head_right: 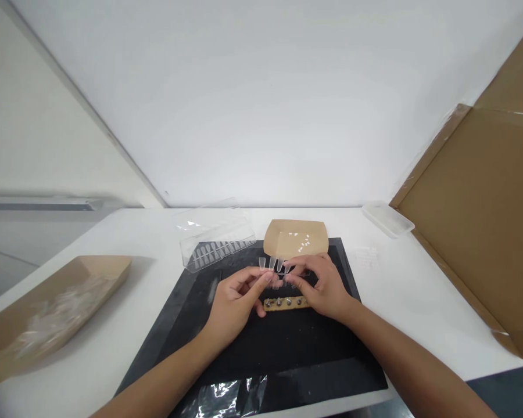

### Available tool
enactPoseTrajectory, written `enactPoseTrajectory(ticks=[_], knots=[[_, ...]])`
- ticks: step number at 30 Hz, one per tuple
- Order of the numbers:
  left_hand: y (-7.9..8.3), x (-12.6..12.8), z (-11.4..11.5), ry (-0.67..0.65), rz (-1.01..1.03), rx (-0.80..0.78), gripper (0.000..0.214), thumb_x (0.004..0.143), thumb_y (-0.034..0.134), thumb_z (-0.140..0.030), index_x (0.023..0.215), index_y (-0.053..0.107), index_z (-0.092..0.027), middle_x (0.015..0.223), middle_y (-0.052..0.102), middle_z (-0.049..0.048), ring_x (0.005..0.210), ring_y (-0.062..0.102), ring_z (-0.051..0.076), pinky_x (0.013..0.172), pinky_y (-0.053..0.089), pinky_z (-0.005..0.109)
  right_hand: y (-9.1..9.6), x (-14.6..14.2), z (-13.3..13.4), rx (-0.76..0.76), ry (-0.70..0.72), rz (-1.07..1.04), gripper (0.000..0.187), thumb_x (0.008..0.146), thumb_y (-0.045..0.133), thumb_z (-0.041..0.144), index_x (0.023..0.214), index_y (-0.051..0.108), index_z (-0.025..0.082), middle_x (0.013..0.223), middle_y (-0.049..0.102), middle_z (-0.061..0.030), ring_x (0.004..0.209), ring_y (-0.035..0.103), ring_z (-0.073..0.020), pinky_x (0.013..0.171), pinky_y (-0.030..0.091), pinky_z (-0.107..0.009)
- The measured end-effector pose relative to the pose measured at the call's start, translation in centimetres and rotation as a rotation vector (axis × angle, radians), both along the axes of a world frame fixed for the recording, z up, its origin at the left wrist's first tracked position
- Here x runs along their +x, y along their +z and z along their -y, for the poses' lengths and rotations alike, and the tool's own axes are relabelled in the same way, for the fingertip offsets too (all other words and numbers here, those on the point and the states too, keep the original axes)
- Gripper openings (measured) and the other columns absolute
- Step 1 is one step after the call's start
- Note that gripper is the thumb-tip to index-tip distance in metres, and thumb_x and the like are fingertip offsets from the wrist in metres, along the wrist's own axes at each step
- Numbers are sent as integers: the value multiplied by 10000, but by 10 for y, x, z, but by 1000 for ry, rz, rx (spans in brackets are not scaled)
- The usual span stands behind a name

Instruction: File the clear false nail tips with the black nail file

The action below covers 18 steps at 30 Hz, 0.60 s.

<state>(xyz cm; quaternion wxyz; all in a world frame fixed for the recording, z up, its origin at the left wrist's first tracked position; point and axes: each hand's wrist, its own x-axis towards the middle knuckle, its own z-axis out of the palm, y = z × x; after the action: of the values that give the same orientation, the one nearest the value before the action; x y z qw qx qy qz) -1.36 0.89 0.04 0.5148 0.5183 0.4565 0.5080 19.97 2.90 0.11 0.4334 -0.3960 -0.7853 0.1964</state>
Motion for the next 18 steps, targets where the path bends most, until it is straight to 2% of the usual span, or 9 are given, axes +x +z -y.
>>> enactPoseTrajectory(ticks=[5, 10, 12, 14, 15, 18], knots=[[-1, 0, -1, 5, 10, -12, 447, 823, 795, -558, 967, 772, -135, 838, 824, 95, 364, 612, 115, 364, 551, 231, -1, -1, 0, 26, -27, 15, 127, 984, 709, 380, 1062, 734, 283, 917, 795, -7, 807, 728, -208, 848, 483, -401], [-4, 0, -3, 8, 21, -29, 426, 826, 802, -529, 984, 778, -134, 869, 827, 99, 444, 675, 140, 370, 551, 218, -2, 2, -6, 82, 30, 115, 66, 1015, 668, 313, 992, 718, 278, 931, 793, 10, 828, 724, -193, 873, 438, -412], [-6, 0, -4, 12, 20, -29, 420, 825, 801, -531, 986, 781, -143, 878, 825, 103, 597, 761, 211, 377, 565, 229, -4, 4, -8, 83, 14, 146, 69, 1007, 682, 327, 1046, 708, 277, 947, 788, -2, 835, 723, -201, 896, 439, -429], [-7, 1, -4, 20, 10, -17, 411, 827, 796, -535, 983, 785, -155, 889, 823, 107, 758, 800, 272, 380, 573, 235, -6, 5, -10, 56, -20, 132, 181, 993, 701, 352, 1154, 675, 273, 993, 786, -20, 859, 727, -218, 933, 452, -451], [-8, 1, -4, 25, -2, -10, 403, 833, 790, -534, 984, 788, -160, 893, 822, 105, 766, 799, 273, 381, 573, 236, -7, 5, -10, 38, -34, 116, 246, 991, 702, 358, 1214, 646, 271, 1032, 784, -31, 880, 727, -227, 952, 460, -462], [-10, 0, -3, 48, -73, 43, 350, 862, 768, -507, 991, 808, -185, 909, 815, 83, 607, 742, 198, 390, 573, 238, -9, 4, -11, 13, -59, 99, 364, 996, 685, 361, 1325, 566, 264, 1146, 762, -65, 944, 717, -247, 987, 478, -482]])
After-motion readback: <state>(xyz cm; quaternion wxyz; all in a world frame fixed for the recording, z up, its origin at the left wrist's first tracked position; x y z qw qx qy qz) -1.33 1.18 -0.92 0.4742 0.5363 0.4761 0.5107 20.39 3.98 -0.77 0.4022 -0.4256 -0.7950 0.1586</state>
